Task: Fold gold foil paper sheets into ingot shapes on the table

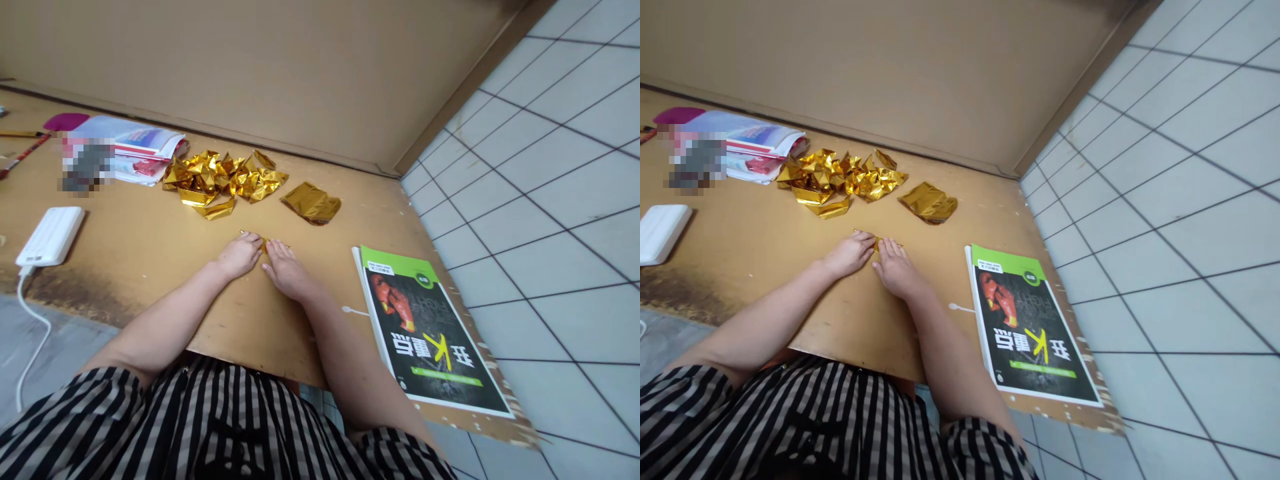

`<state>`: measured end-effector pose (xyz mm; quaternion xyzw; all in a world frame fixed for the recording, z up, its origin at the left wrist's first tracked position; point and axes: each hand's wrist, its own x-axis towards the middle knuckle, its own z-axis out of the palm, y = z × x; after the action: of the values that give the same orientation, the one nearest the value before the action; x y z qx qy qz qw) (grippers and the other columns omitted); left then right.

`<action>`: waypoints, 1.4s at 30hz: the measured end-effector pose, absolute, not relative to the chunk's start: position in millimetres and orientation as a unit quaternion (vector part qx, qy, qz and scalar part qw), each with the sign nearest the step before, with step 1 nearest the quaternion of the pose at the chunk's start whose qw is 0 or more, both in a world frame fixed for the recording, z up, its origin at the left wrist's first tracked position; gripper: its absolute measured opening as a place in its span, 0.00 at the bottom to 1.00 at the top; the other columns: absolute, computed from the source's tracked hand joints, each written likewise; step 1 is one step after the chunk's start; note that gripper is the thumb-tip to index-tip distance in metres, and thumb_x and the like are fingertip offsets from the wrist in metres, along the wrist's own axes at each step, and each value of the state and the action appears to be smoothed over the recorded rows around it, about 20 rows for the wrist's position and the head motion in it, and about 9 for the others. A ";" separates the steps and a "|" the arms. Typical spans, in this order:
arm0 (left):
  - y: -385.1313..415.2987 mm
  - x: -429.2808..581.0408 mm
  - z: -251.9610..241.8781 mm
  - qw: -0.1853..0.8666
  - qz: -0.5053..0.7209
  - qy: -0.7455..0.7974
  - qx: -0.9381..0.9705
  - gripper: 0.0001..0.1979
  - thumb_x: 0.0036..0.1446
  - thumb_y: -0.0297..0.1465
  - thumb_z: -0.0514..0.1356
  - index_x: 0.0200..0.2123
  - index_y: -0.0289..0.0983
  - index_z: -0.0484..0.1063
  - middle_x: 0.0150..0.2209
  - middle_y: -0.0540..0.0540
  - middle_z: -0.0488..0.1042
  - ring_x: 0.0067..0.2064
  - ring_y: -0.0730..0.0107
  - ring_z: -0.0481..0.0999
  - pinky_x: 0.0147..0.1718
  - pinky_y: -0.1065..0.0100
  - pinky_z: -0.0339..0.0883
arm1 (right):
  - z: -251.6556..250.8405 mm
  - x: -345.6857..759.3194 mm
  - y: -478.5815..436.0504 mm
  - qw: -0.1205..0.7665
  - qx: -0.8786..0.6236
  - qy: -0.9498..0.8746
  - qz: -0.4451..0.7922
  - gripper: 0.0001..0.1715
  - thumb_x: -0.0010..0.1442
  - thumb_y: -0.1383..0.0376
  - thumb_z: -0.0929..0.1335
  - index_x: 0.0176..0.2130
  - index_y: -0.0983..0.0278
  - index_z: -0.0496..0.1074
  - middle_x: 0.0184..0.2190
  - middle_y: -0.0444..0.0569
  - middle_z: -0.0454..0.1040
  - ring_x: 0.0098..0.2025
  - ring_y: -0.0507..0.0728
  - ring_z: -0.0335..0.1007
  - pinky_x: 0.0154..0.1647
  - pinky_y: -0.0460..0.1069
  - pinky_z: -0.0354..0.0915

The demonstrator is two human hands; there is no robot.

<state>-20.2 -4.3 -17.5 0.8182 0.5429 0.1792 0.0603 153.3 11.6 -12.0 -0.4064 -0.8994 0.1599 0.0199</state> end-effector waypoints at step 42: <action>-3.2 -14.3 -20.5 0.092 0.194 0.490 0.845 0.16 0.65 0.32 0.52 0.53 0.36 0.71 0.54 0.40 0.74 0.57 0.61 0.71 0.59 0.58 0.64 | -5.1 169.1 10.5 0.065 -0.401 -0.901 0.154 0.31 0.67 0.63 0.57 0.65 0.71 0.57 0.65 0.64 0.61 0.67 0.61 0.55 0.65 0.61 0.54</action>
<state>-14.3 -3.2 -20.5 0.8447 0.4902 0.1941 0.0919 169.1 10.5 -5.1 -0.4013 -0.9006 0.1537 0.0651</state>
